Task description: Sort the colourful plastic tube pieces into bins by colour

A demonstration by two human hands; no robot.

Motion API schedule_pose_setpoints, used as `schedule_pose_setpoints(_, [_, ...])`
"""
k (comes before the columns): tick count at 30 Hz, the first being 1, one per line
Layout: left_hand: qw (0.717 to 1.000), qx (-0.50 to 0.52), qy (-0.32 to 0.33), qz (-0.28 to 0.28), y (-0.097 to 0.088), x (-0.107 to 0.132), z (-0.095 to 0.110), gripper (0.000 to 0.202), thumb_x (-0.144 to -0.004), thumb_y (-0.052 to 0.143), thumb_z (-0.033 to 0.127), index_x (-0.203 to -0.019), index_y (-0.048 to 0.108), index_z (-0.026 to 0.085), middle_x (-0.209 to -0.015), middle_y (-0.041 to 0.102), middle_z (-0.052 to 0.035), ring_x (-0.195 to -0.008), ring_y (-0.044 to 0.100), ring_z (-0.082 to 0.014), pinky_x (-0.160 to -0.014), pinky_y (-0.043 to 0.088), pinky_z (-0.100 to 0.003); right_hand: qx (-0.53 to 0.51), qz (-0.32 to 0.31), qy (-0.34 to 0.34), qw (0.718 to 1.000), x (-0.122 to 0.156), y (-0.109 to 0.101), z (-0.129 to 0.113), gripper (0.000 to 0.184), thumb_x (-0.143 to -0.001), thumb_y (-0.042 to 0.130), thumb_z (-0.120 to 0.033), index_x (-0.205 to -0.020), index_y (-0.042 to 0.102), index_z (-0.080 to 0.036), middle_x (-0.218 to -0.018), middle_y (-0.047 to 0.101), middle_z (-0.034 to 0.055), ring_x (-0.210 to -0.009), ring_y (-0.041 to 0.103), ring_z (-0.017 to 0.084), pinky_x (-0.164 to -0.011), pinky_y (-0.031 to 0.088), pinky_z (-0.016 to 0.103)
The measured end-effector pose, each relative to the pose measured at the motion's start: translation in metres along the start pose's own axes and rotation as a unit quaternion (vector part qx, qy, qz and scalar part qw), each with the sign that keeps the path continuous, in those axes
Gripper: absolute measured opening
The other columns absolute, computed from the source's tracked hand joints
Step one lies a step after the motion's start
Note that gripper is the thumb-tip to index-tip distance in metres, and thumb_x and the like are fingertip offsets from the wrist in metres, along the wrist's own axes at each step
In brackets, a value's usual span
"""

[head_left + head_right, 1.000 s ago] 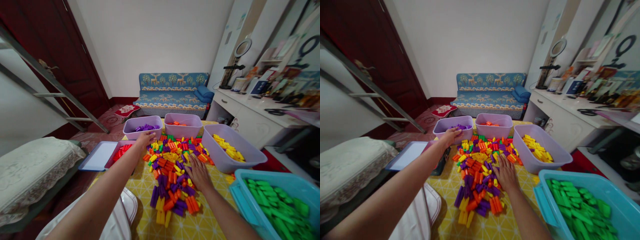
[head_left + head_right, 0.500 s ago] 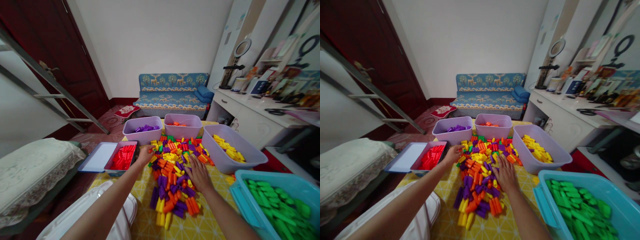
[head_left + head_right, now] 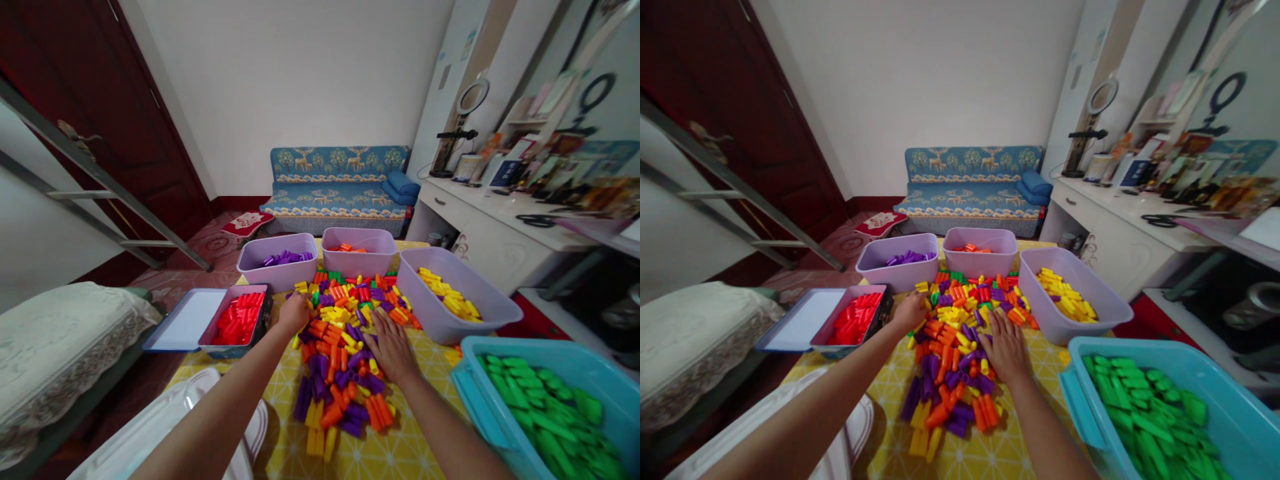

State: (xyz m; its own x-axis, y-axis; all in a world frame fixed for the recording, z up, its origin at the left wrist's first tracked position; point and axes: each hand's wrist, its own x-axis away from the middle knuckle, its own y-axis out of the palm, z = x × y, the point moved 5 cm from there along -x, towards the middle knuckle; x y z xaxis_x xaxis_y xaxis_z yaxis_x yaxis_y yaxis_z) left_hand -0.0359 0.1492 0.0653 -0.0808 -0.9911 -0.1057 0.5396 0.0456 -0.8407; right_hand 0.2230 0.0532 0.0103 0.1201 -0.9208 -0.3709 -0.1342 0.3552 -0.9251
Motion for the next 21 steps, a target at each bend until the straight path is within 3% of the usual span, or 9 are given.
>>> schedule_pose_setpoints(5, [1.000,-0.011,-0.012,0.002,-0.008,0.008,0.011,0.016,-0.074,0.067,0.026,-0.089,0.072,0.021,-0.096,0.071,-0.0107,-0.101,0.065,-0.0265,-0.087,0.048,-0.033,-0.001,0.003,0.004,1.000,0.000,-0.001,0.000,0.062,-0.096,0.032,-0.053,-0.146,0.037,-0.016,-0.149,0.043,0.0127,-0.139,0.035,0.026,-0.109,0.030,0.045])
schedule_pose_setpoints(12, [0.995,0.092,0.023,-0.010,-0.007,0.007,0.045,0.019,-0.083,0.058,0.022,-0.099,0.067,0.018,-0.094,0.070,-0.0079,-0.094,0.065,-0.0213,-0.084,0.048,-0.031,-0.020,0.006,0.005,1.000,-0.001,-0.005,-0.002,0.062,-0.097,0.030,-0.054,-0.146,0.037,-0.017,-0.149,0.043,0.0126,-0.139,0.035,0.025,-0.109,0.030,0.044])
schedule_pose_setpoints(16, [0.979,0.183,0.035,-0.079,0.006,0.012,0.070,0.023,-0.077,0.060,0.014,-0.097,0.069,0.017,-0.086,0.070,-0.0028,-0.081,0.064,-0.0163,-0.075,0.050,-0.027,-0.022,0.006,0.007,1.000,-0.001,-0.003,-0.001,0.060,-0.097,0.031,-0.052,-0.146,0.037,-0.017,-0.149,0.043,0.0126,-0.139,0.034,0.026,-0.110,0.029,0.045])
schedule_pose_setpoints(21, [0.930,0.293,-0.001,-0.222,0.033,0.024,0.095,0.014,-0.064,0.073,0.013,-0.078,0.073,0.016,-0.052,0.060,0.0030,-0.050,0.059,-0.0142,-0.055,0.050,-0.026,-0.036,0.006,0.007,0.999,0.000,-0.004,0.000,0.060,-0.097,0.031,-0.053,-0.146,0.037,-0.018,-0.149,0.044,0.0128,-0.140,0.033,0.026,-0.109,0.030,0.045])
